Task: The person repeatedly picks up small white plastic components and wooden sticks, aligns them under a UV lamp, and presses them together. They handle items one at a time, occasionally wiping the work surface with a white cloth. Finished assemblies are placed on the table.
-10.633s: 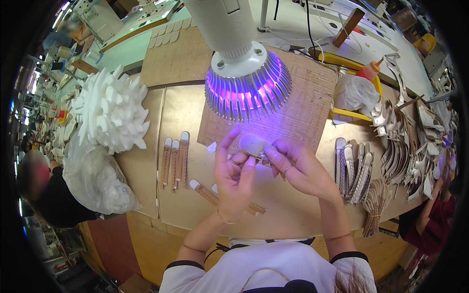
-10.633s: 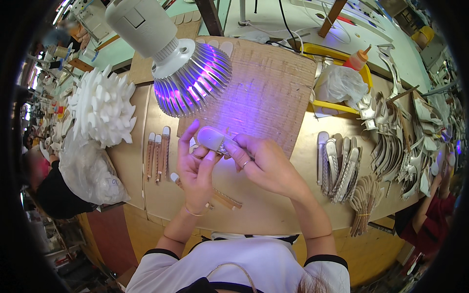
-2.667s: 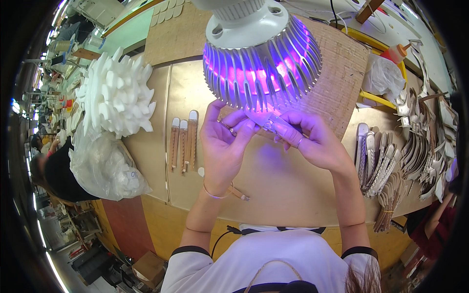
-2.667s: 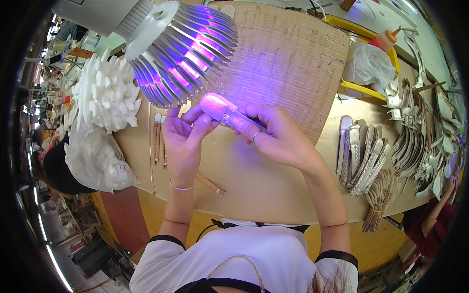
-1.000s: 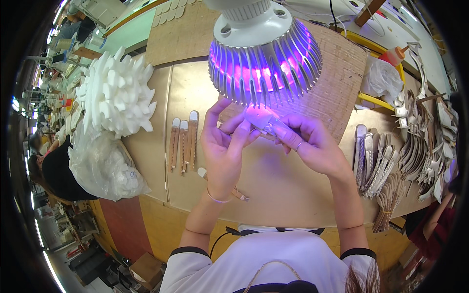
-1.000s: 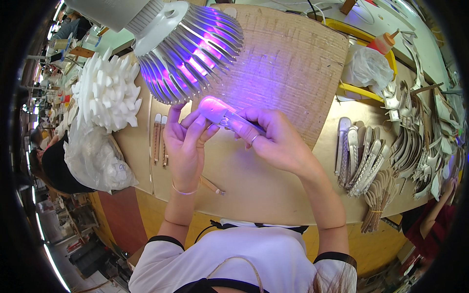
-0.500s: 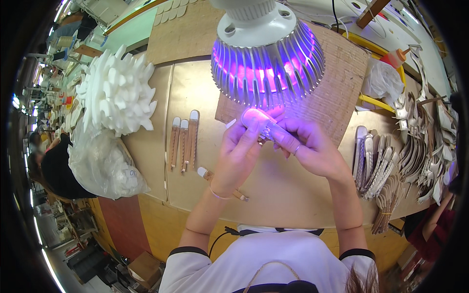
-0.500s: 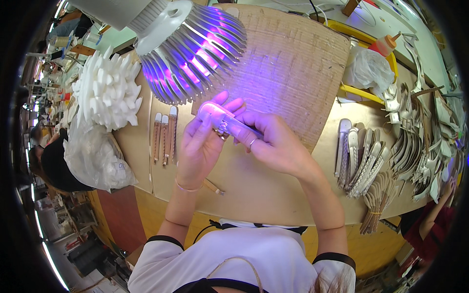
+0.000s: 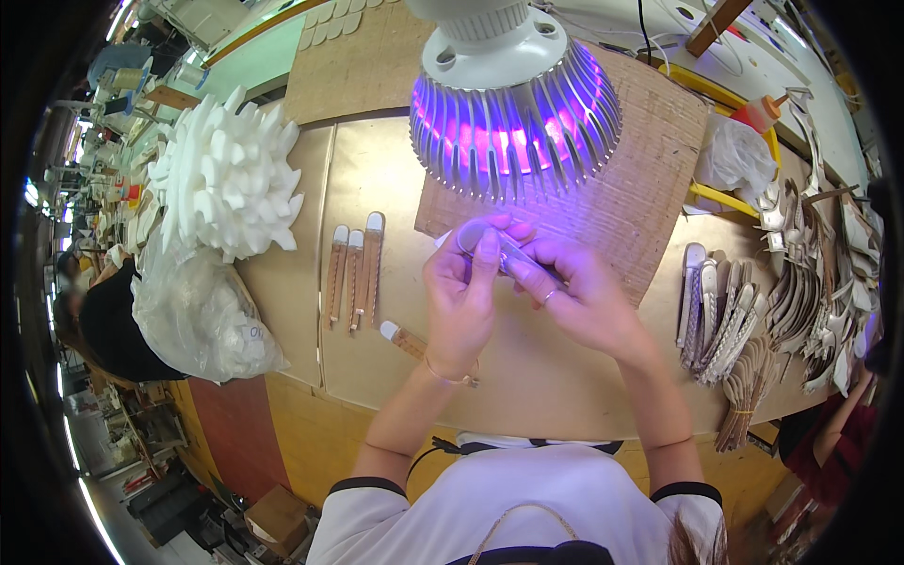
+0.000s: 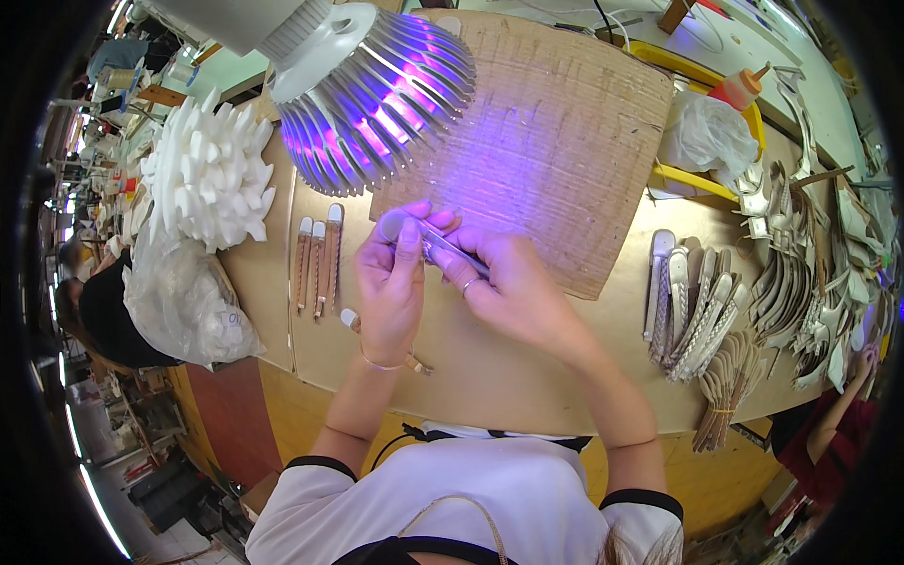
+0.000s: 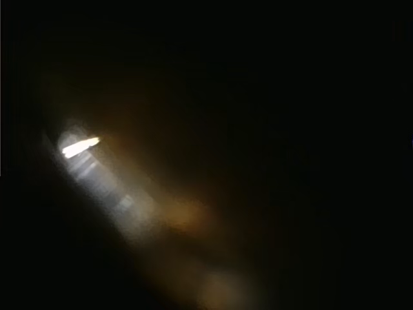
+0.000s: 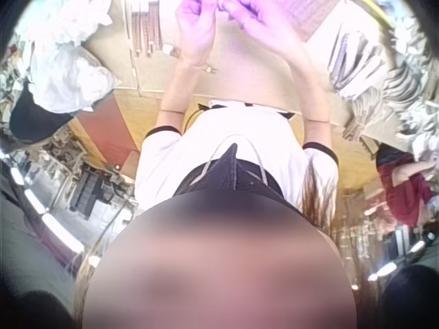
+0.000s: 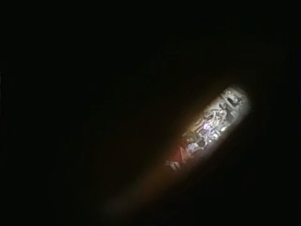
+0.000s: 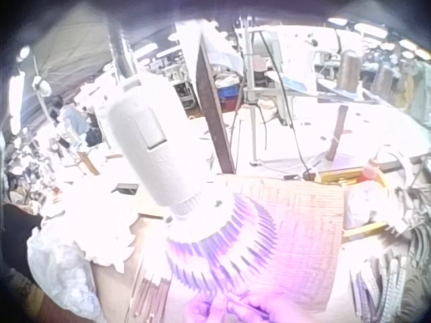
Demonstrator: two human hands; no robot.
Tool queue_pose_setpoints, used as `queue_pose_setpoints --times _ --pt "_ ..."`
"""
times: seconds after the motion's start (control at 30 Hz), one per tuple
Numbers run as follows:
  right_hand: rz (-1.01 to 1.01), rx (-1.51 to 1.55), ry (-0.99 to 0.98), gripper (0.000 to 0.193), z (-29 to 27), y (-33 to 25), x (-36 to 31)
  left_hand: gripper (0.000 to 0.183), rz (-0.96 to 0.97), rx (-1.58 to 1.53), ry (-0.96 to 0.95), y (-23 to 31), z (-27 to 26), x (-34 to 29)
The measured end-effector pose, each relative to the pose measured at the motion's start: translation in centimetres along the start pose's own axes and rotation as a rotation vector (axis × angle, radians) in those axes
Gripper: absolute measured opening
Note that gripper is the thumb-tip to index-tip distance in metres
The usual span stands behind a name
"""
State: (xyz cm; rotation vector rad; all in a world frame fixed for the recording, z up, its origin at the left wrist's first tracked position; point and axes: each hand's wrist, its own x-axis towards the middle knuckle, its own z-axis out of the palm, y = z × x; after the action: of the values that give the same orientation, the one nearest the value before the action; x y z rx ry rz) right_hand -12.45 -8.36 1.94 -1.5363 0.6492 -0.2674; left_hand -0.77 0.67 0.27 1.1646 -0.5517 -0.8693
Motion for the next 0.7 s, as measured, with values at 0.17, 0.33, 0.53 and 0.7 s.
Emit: queue_pose_setpoints --times 0.17,0.33,0.53,0.7 --pt "-0.001 -0.192 0.08 0.021 0.1 0.2 -0.6 0.03 -0.044 -0.161 0.029 -1.0 -0.1 -0.4" --pt "-0.154 -0.153 0.107 0.019 1.0 1.1 -1.9 0.026 -0.084 0.015 -0.053 -1.1 -0.1 -2.1" --pt "0.09 -0.122 0.023 0.023 0.2 3.1 -7.0 0.028 -0.387 -0.173 -0.222 -0.7 -0.3 -4.8" --pt "0.082 -0.283 0.33 0.021 -3.7 3.6 -12.0 0.039 -0.028 0.464 -0.161 -0.5 -1.7 -6.4"
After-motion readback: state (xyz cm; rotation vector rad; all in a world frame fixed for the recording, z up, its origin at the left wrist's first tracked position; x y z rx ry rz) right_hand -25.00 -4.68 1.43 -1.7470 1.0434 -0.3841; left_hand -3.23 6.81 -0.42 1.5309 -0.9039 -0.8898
